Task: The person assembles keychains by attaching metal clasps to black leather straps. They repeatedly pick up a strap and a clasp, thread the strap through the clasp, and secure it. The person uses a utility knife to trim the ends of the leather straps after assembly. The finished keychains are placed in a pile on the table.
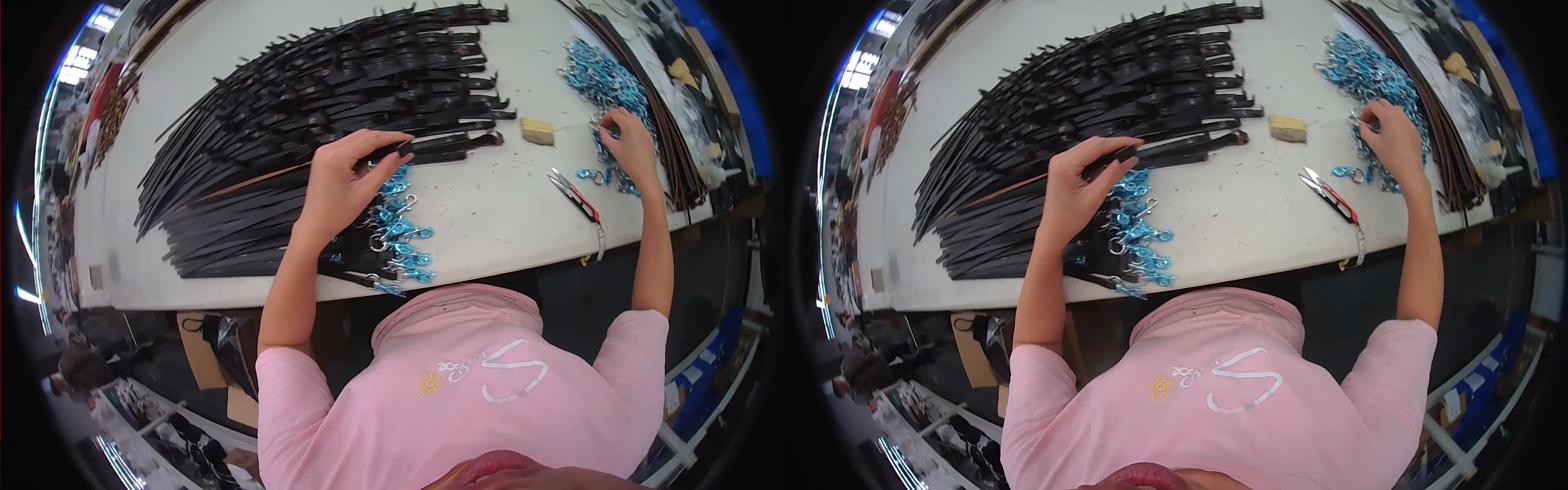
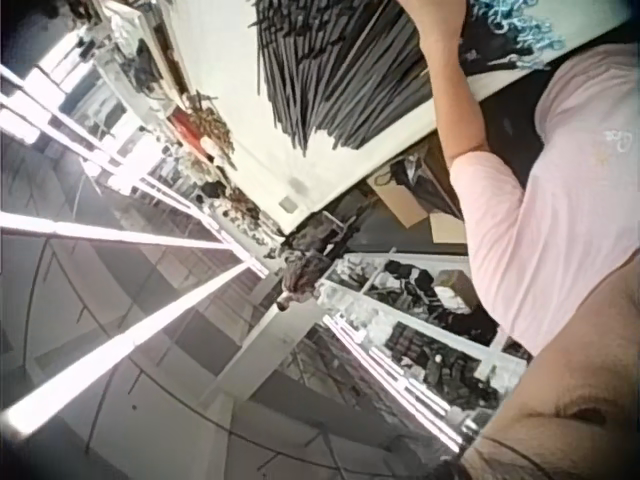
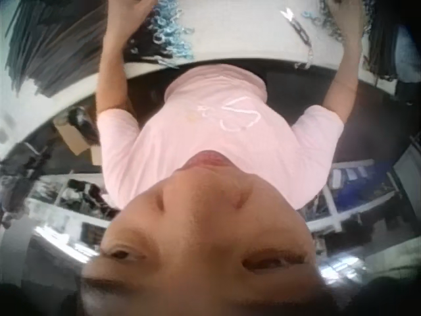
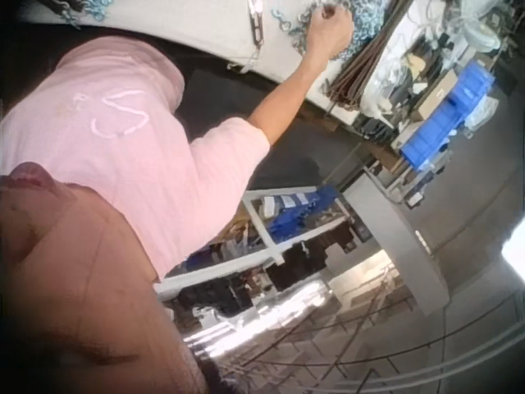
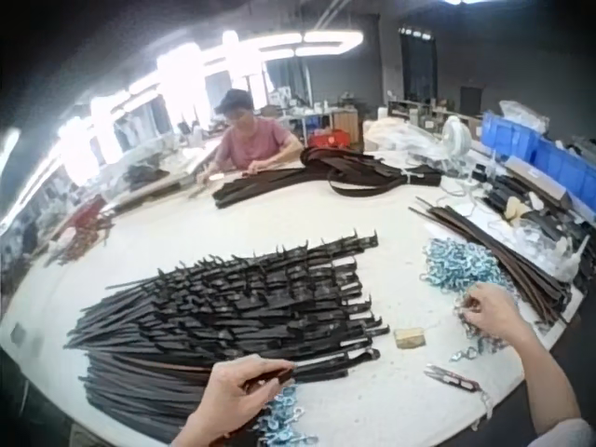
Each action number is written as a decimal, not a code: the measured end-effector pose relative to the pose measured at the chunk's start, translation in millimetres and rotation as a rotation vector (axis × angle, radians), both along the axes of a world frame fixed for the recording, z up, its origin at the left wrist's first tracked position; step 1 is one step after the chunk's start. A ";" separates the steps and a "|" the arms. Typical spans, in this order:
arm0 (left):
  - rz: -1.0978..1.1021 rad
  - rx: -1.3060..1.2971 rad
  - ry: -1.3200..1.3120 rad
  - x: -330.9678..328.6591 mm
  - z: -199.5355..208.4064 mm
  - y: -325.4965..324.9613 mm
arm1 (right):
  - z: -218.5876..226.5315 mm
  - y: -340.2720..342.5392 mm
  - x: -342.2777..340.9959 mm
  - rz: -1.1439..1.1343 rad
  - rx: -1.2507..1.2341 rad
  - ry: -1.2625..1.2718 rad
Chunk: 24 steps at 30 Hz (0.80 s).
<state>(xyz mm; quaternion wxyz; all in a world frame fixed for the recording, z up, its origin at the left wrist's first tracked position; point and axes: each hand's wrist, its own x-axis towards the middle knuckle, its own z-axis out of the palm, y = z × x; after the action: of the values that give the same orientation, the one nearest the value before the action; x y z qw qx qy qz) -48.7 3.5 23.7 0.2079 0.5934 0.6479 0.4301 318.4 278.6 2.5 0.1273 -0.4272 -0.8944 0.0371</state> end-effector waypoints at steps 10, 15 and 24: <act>0.075 0.012 -0.007 -10.5 23.2 -9.4 | 89.7 44.3 42.9 -0.006 -0.131 1.170; 0.007 -0.077 -0.366 10.1 32.5 10.2 | 93.6 -124.9 -141.4 0.571 -0.740 0.979; -0.054 -0.298 -0.459 18.7 2.4 18.0 | 10.2 -134.9 -188.0 0.445 -1.170 0.844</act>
<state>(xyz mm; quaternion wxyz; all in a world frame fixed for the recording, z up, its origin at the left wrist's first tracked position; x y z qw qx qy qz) -30.0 21.5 26.2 0.4455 0.4604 0.6238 0.4476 130.4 143.7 12.8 0.2011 -0.1839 -0.6693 0.6912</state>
